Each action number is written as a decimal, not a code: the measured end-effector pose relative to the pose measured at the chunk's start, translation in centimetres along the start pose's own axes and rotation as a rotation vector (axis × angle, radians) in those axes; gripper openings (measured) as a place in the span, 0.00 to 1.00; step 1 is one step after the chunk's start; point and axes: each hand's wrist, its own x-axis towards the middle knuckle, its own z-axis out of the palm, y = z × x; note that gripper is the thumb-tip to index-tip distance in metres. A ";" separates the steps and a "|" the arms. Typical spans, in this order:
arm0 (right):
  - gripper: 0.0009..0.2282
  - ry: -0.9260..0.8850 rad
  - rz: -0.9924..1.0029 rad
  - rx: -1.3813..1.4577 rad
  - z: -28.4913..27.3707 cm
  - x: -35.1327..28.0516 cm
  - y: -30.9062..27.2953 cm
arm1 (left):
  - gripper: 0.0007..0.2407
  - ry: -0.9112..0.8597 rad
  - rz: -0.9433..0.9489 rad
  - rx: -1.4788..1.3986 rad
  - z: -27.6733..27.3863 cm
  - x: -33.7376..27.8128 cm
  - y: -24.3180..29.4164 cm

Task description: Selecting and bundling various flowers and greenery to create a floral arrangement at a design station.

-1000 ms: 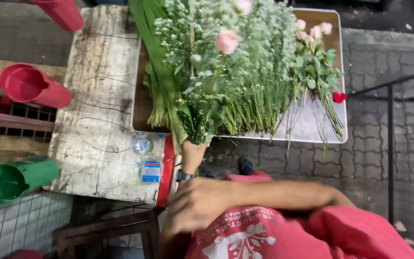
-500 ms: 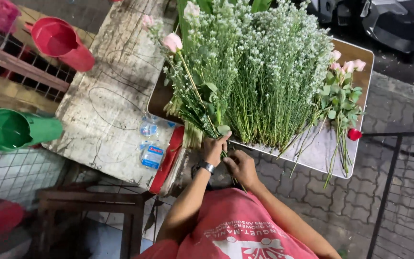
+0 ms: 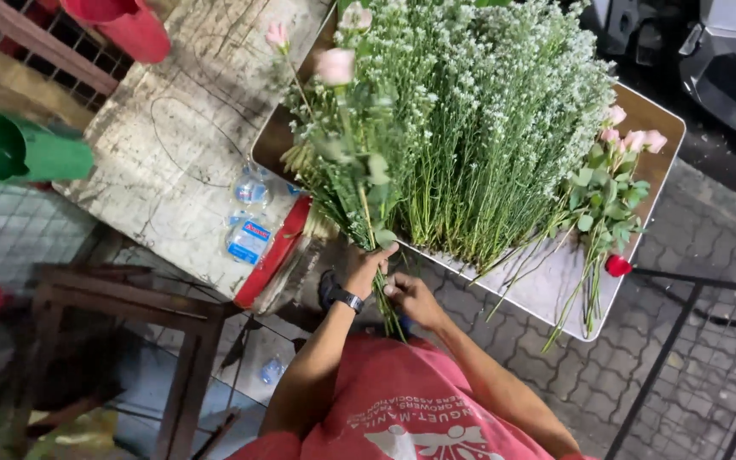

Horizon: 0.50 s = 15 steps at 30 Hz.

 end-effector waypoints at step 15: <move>0.06 -0.101 0.244 0.162 0.2 -5.2 0.4 | 0.05 0.010 -0.219 -0.182 -1.5 -3.1 -8.8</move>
